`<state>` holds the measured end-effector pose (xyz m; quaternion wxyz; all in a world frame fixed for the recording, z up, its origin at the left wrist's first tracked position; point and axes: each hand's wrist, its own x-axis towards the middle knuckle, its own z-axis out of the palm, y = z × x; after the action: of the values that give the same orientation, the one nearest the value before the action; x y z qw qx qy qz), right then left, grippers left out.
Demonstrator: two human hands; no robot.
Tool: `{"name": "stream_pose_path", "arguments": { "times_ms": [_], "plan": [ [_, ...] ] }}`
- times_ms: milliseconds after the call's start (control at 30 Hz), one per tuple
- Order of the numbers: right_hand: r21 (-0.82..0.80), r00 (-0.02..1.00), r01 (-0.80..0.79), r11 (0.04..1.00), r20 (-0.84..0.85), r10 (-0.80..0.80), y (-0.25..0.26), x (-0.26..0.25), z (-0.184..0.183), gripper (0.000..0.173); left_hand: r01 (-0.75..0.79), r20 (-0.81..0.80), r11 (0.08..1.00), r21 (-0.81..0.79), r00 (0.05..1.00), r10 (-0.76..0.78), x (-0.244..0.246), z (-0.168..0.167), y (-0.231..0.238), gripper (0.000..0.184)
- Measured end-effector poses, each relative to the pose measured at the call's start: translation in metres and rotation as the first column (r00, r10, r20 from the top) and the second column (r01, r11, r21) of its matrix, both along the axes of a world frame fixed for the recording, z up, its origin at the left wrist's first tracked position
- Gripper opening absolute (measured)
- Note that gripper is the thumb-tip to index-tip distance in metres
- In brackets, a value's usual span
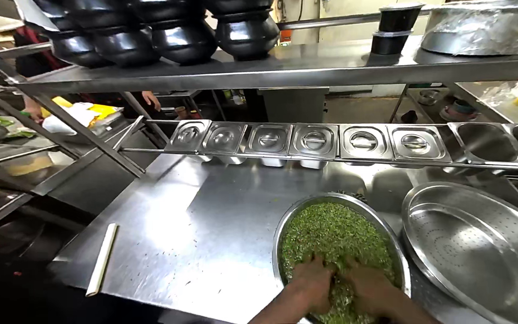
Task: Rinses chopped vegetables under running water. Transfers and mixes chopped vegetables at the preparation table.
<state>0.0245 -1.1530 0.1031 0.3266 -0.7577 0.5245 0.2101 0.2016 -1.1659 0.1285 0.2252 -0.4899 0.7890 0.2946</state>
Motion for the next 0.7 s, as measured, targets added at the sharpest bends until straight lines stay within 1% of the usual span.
{"name": "stream_pose_path", "arguments": {
  "times_ms": [33,67,100,167,200,233,300,333,367,433,467,533,567,600,633,700],
  "plan": [
    [-0.010,0.999,0.040,0.999,-0.032,-0.041,-0.004,-0.002,-0.002,0.069,-0.022,0.007,1.000,0.011,1.000,0.022,-0.002,-0.008,0.001,0.087],
    [-0.012,0.997,0.060,0.998,-0.055,-0.061,-0.006,-0.002,-0.001,0.071,-0.048,0.004,0.999,0.016,0.999,0.048,-0.003,-0.013,0.000,0.087],
    [0.011,0.997,0.055,0.998,-0.052,-0.054,-0.006,0.001,0.004,0.072,-0.064,-0.003,0.998,0.019,0.998,0.064,-0.005,-0.016,-0.002,0.083],
    [0.046,1.000,0.000,0.999,-0.011,0.001,0.000,0.006,0.009,0.066,-0.073,-0.010,0.996,0.043,0.997,0.074,-0.007,-0.016,-0.005,0.072],
    [0.042,1.000,-0.006,0.999,-0.014,0.007,-0.001,0.004,0.006,0.068,-0.075,-0.004,0.996,0.042,0.997,0.075,-0.009,-0.016,-0.008,0.069],
    [0.017,0.999,0.019,1.000,-0.027,-0.019,-0.004,0.000,0.002,0.071,-0.081,0.002,0.996,0.032,0.997,0.081,-0.010,-0.018,-0.011,0.069],
    [-0.030,0.994,0.076,0.997,-0.070,-0.078,-0.010,-0.005,-0.004,0.074,-0.070,-0.011,0.997,0.036,0.997,0.071,-0.012,-0.024,-0.014,0.076],
    [-0.022,0.994,0.077,0.997,-0.077,-0.078,-0.011,-0.006,-0.001,0.074,-0.044,-0.024,0.997,0.059,0.999,0.045,-0.013,-0.023,-0.016,0.080],
    [0.014,0.996,0.056,0.998,-0.069,-0.055,-0.011,-0.005,0.004,0.074,-0.015,-0.037,0.997,0.076,0.999,0.018,-0.012,-0.021,-0.017,0.079],
    [0.034,1.000,0.025,0.999,-0.010,-0.025,-0.012,-0.009,0.020,0.071,0.018,-0.064,0.997,0.070,0.998,-0.014,-0.003,-0.005,-0.024,0.071],
    [0.009,0.999,0.035,0.999,0.039,-0.036,-0.017,-0.015,0.031,0.068,0.001,-0.084,0.999,0.051,0.996,0.003,0.003,0.008,-0.030,0.067],
    [-0.107,0.988,0.101,0.989,0.128,-0.087,-0.033,-0.028,0.048,0.056,-0.083,-0.143,0.996,-0.018,0.986,0.079,0.016,0.030,-0.044,0.059],
    [-0.173,0.980,0.154,0.973,0.152,-0.128,-0.045,-0.033,0.051,0.054,-0.134,-0.171,0.989,-0.058,0.978,0.123,0.021,0.034,-0.053,0.061],
    [-0.239,0.972,0.207,0.949,0.162,-0.171,-0.058,-0.035,0.047,0.055,-0.176,-0.188,0.980,-0.098,0.970,0.156,0.024,0.032,-0.063,0.067],
    [-0.281,0.964,0.250,0.927,0.166,-0.209,-0.071,-0.033,0.038,0.059,-0.198,-0.189,0.972,-0.127,0.967,0.172,0.026,0.025,-0.073,0.076],
    [-0.275,0.963,0.257,0.926,0.152,-0.222,-0.086,-0.022,0.016,0.074,-0.193,-0.152,0.967,-0.163,0.974,0.169,0.025,0.003,-0.087,0.087]
  ]
}}
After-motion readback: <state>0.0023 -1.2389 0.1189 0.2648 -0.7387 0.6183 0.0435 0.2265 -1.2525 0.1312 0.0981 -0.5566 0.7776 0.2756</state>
